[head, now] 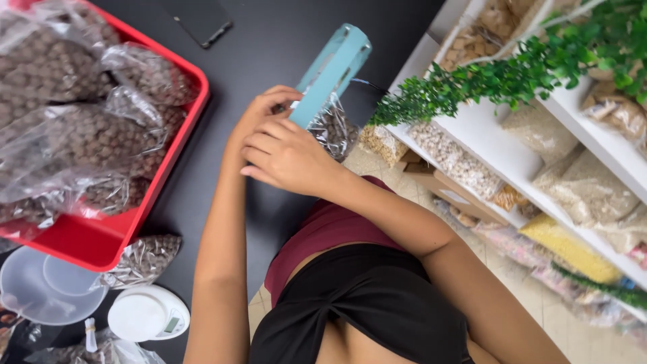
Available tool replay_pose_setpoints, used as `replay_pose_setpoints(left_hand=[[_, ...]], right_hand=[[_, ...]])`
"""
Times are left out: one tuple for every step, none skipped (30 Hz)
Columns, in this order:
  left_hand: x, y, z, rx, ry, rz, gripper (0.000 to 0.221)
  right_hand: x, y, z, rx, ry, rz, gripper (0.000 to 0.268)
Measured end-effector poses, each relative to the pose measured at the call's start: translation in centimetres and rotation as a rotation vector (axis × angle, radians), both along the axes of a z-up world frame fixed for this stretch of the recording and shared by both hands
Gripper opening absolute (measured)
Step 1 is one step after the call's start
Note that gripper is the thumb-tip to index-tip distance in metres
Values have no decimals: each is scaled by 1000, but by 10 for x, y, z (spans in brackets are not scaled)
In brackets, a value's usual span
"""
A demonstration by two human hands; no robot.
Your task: The person fills small plastic bags with dark round food items from a large sack, seals them using a handheld heat sealer, and places the finished packages into a red tray on the counter.
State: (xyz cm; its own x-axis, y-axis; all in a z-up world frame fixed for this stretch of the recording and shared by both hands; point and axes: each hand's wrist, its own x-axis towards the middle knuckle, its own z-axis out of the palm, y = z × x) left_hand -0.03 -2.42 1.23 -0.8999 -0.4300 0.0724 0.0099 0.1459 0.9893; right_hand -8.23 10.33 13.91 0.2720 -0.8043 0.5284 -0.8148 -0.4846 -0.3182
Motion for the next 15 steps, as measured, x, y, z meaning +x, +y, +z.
replay_pose_setpoints(left_hand=[[0,0,-4,-7,2,20,31],[-1,2,-9,17,13,25,31],[-3,4,-14,40,24,31,32],[-2,4,-13,36,27,44,32],[-1,4,-11,53,24,44,33],[-2,5,-10,73,21,37,35],[-2,4,-12,71,24,44,35],[-2,4,-14,62,19,30,36],[-4,4,-17,53,13,17,37],[-3,4,-12,53,15,17,37],[-3,4,-8,78,17,17,36],[-2,5,-5,105,17,17,35],[-1,7,-3,108,15,17,35],[-1,6,-2,116,15,14,35],[-1,5,0,125,14,11,34]], right_hand=[[0,-1,-1,-7,2,20,31],[0,0,-3,3,14,10,31],[-1,1,-5,14,26,0,31],[-1,0,-6,10,29,12,31],[-1,-1,-7,15,31,13,30],[-2,-1,-8,23,33,7,30],[-1,-2,-7,21,36,14,30],[-1,-2,-6,45,44,11,31],[-1,-1,-6,70,52,9,32],[-2,-2,-3,69,54,9,32],[-3,-3,-1,92,44,10,34],[-3,-3,1,118,32,11,38],[-2,-2,2,121,30,11,38],[-2,-4,3,135,24,9,39],[-2,-5,4,150,18,6,41]])
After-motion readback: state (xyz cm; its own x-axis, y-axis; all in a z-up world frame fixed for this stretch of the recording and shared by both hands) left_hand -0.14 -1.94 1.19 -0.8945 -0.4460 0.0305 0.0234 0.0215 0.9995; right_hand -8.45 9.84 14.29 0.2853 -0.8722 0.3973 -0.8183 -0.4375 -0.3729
